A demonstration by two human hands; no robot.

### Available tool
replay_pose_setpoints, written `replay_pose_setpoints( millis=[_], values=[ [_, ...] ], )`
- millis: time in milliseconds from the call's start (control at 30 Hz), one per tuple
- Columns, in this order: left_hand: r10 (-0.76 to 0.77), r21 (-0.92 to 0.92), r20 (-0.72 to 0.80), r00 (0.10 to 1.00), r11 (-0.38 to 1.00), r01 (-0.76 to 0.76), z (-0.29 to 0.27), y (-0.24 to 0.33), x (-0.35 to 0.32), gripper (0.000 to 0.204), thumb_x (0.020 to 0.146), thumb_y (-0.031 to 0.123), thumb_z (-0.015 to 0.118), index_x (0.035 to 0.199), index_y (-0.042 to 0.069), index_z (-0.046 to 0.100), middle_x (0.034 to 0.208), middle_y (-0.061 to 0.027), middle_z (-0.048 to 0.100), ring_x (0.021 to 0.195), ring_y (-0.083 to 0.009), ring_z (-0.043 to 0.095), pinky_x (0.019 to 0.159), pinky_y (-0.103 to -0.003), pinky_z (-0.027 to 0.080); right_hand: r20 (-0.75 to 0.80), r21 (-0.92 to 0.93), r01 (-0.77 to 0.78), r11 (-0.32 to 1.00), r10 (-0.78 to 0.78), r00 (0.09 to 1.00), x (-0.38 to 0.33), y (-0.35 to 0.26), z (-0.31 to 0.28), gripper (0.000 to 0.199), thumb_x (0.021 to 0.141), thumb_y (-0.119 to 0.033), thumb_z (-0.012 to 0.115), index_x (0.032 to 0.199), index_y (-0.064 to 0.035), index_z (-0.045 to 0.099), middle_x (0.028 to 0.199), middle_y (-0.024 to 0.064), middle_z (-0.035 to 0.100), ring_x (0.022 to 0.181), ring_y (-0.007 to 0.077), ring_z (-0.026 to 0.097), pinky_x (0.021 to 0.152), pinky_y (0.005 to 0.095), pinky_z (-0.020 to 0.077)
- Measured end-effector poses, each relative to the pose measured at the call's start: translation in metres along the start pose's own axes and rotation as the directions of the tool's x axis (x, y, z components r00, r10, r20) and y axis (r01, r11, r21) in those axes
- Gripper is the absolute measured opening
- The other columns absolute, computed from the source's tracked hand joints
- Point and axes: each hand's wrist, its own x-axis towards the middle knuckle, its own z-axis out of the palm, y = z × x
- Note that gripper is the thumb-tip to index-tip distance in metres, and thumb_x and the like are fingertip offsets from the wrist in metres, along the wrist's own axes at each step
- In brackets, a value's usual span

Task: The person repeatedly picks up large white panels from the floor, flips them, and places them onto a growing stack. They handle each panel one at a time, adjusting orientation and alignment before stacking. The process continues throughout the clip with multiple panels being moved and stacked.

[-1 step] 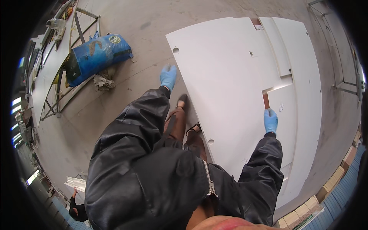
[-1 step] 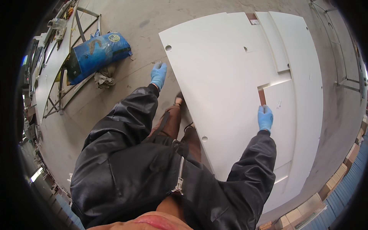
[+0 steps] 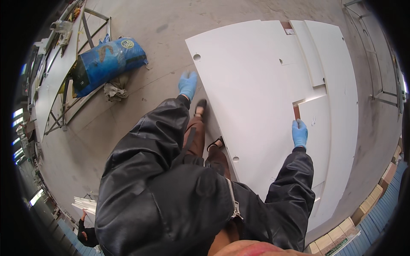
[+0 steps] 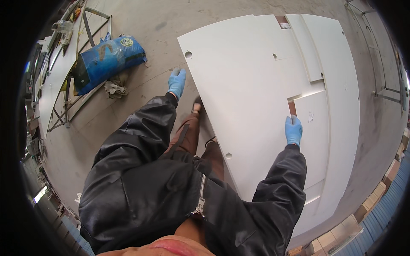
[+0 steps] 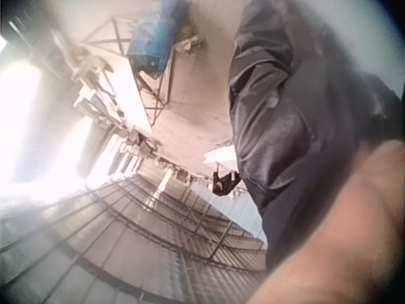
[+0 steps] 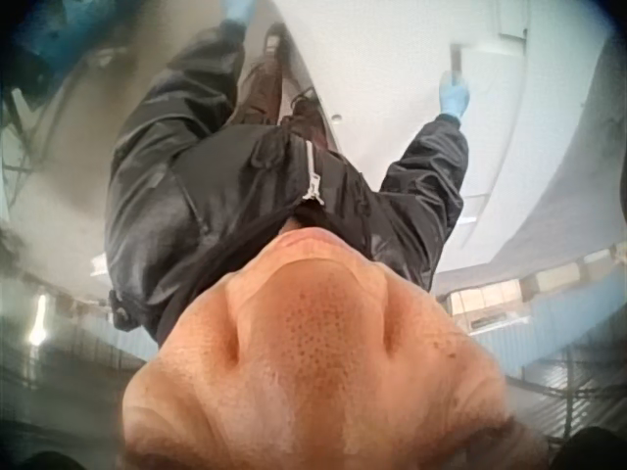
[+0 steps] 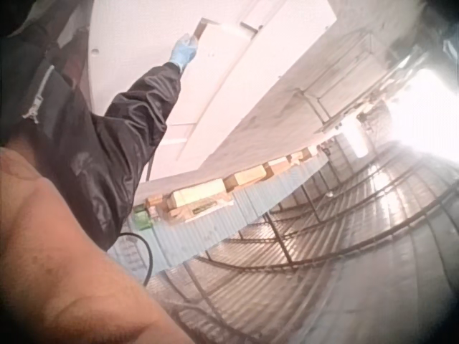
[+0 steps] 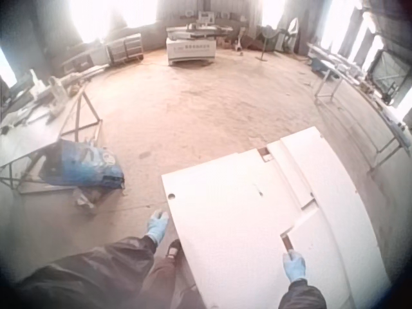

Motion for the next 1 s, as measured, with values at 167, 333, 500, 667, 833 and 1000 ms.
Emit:
replay_pose_setpoints(
  millis=[167, 333, 500, 667, 833, 1000],
  values=[
    [-0.157, 0.03, 0.054, 0.986, 0.987, 0.156, 0.017, 0.004, 0.084, 0.057, 0.092, 0.034, 0.064, 0.134, -0.004, 0.056, 0.129, -0.0221, 0.065, 0.121, -0.0334, 0.06, 0.102, -0.038, 0.046, -0.013, -0.055, 0.107, 0.993, -0.108, 0.994, 0.063, -0.1, 0.048, 0.046, 0.093, -0.031, 0.063, 0.124, 0.0037, 0.065, 0.126, 0.0235, 0.066, 0.121, 0.0363, 0.061, 0.105, 0.0408, 0.0466],
    [-0.295, -0.169, 0.214, 0.931, 0.928, 0.332, 0.025, 0.036, 0.126, 0.056, 0.092, 0.034, 0.065, 0.129, -0.007, 0.056, 0.126, -0.0222, 0.064, 0.113, -0.0312, 0.061, 0.096, -0.039, 0.048, -0.014, -0.051, 0.238, 0.97, -0.239, 0.971, 0.165, -0.211, 0.102, 0.049, 0.092, -0.033, 0.066, 0.126, 0.0029, 0.064, 0.128, 0.0236, 0.065, 0.123, 0.0379, 0.06, 0.106, 0.0416, 0.0457],
    [-0.445, -0.29, 0.306, 0.842, 0.799, 0.527, 0.032, 0.069, 0.141, 0.038, 0.094, 0.021, 0.064, 0.123, -0.002, 0.055, 0.111, -0.0118, 0.065, 0.097, -0.0223, 0.063, 0.085, -0.037, 0.052, -0.042, -0.108, 0.321, 0.941, -0.327, 0.944, 0.275, -0.278, 0.13, 0.054, 0.092, -0.04, 0.066, 0.127, 0.0013, 0.065, 0.132, 0.0236, 0.063, 0.126, 0.0373, 0.058, 0.108, 0.0417, 0.0449],
    [-0.5, -0.275, 0.258, 0.827, 0.783, 0.559, 0.038, 0.082, 0.144, 0.04, 0.093, 0.019, 0.065, 0.126, -0.001, 0.053, 0.112, -0.0112, 0.065, 0.094, -0.0211, 0.062, 0.078, -0.036, 0.053, 0.068, -0.09, 0.226, 0.97, -0.221, 0.973, 0.35, -0.297, 0.14, 0.068, 0.094, -0.054, 0.061, 0.135, 0.0003, 0.059, 0.147, 0.0241, 0.05, 0.137, 0.0366, 0.048, 0.114, 0.0418, 0.0385],
    [-0.528, -0.236, 0.249, 0.812, 0.78, 0.58, 0.043, 0.095, 0.144, 0.045, 0.093, 0.018, 0.065, 0.131, 0.001, 0.049, 0.113, -0.0107, 0.063, 0.09, -0.0195, 0.061, 0.072, -0.035, 0.052, 0.22, -0.287, 0.168, 0.943, -0.105, 0.97, 0.358, -0.294, 0.155, 0.085, 0.09, -0.068, 0.057, 0.143, -0.0014, 0.052, 0.158, 0.0247, 0.035, 0.153, 0.0339, 0.023, 0.12, 0.0464, 0.0293],
    [-0.546, -0.193, 0.247, 0.8, 0.782, 0.593, 0.046, 0.097, 0.144, 0.047, 0.093, 0.016, 0.063, 0.134, 0.0, 0.047, 0.113, -0.0112, 0.063, 0.088, -0.019, 0.06, 0.072, -0.035, 0.052, 0.251, -0.388, 0.209, 0.897, -0.116, 0.961, 0.352, -0.297, 0.153, 0.089, 0.088, -0.068, 0.059, 0.147, -0.0027, 0.047, 0.162, 0.0263, 0.027, 0.153, 0.0369, 0.02, 0.12, 0.0485, 0.0295]
  ],
)
